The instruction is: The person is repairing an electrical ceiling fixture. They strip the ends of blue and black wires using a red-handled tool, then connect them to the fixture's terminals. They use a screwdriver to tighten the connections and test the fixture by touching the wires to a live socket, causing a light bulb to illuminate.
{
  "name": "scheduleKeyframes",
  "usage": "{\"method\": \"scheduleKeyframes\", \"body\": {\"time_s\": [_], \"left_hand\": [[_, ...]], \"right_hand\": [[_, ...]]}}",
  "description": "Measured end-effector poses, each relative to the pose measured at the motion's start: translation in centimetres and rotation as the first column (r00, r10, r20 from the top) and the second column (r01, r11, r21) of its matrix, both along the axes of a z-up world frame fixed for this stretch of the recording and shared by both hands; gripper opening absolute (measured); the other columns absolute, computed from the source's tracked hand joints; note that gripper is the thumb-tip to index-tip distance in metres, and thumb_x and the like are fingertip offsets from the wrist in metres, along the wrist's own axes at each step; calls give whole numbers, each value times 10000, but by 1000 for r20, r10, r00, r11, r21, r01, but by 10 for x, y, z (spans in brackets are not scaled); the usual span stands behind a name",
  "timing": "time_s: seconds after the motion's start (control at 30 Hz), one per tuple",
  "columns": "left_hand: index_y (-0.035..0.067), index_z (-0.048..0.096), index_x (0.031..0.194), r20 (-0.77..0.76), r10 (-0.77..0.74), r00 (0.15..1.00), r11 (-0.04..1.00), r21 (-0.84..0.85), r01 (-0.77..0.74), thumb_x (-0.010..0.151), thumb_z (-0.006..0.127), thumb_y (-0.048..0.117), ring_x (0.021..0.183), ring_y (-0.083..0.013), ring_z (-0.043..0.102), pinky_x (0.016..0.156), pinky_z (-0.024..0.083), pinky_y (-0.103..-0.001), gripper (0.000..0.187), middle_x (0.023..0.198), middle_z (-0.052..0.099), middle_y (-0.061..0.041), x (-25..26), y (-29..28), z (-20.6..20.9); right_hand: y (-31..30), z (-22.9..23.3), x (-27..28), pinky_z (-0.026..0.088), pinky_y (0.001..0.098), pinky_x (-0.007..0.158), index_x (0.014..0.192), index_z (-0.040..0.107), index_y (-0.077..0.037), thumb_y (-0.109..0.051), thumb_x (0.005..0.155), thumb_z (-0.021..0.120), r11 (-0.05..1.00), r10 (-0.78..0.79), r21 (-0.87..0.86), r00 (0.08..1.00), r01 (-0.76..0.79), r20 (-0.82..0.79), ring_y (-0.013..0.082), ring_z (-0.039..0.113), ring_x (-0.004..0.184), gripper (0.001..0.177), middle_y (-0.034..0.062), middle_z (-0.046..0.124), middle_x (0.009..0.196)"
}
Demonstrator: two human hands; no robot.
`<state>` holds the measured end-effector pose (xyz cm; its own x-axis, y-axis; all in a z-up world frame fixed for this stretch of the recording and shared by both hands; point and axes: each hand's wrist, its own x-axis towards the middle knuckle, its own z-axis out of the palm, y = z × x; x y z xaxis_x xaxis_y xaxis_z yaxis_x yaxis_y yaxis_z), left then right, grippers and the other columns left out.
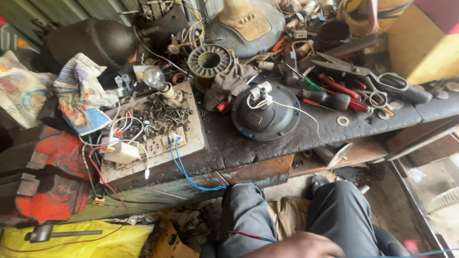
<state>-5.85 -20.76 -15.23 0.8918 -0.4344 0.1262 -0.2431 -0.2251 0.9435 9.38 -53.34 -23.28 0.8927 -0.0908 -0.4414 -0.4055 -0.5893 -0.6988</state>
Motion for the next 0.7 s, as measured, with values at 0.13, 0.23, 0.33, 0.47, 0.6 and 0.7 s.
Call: {"method": "scheduleKeyframes", "body": {"time_s": [0.13, 0.23, 0.33, 0.47, 0.6, 0.7], "left_hand": [[50, 658, 1189, 45, -85, 995, 996, -25, 86, 1122, 518, 328, 1116, -312, 708, 993, 550, -381, 318, 1130, 713, -164, 39, -55, -68], [77, 669, 1190, 18, -94, 995, 992, 92, 92, 1100, 516, 307, 1110, -313, 708, 981, 551, -393, 291, 1136, 715, -152, 70, -77, -133], [105, 680, 1192, -43, -72, 996, 979, 187, 79, 1078, 513, 287, 1104, -314, 707, 970, 552, -405, 272, 1142, 717, -139, 61, -92, -177], [116, 704, 1152, 79, 86, 993, 966, 239, -102, 987, 588, 286, 1129, -309, 700, 982, 543, -426, 264, 1177, 713, -111, 50, -82, -165], [98, 724, 1084, 286, 244, 927, 915, 249, -318, 917, 726, 294, 1176, -280, 686, 1030, 536, -414, 257, 1236, 710, -72, 53, -53, -84], [111, 710, 1095, 340, 346, 874, 918, 71, -391, 986, 756, 192, 1083, -199, 679, 982, 541, -341, 143, 1179, 722, -39, 69, -5, -11]], "right_hand": [[-6, 19, 9, 596, 441, 741, 967, 668, -23, -120, 909, 702, 997, -18, -75, 999, 22, 49, 320, 753, 872, 117, 194, 751, 1043], [0, 37, 38, 592, 440, 761, 995, 677, -37, -125, 920, 710, 993, -15, -118, 997, 24, 82, 323, 744, 899, 120, 185, 744, 1066], [17, 43, 47, 587, 438, 780, 1022, 685, -51, -129, 931, 719, 988, 6, -155, 997, 5, 71, 327, 735, 927, 125, 176, 737, 1090], [57, 57, 67, 580, 436, 806, 1059, 697, -70, -135, 945, 730, 979, 65, -199, 986, -33, 152, 331, 722, 963, 136, 163, 727, 1121], [88, 96, 73, 574, 435, 832, 1096, 708, -88, -142, 959, 741, 962, 202, -261, 862, -84, 466, 335, 710, 999, 150, 151, 718, 1151], [97, 124, 76, 569, 433, 852, 1123, 716, -102, -146, 970, 750, 935, 351, -300, 591, -187, 726, 338, 700, 1026, 163, 142, 711, 1175]]}}
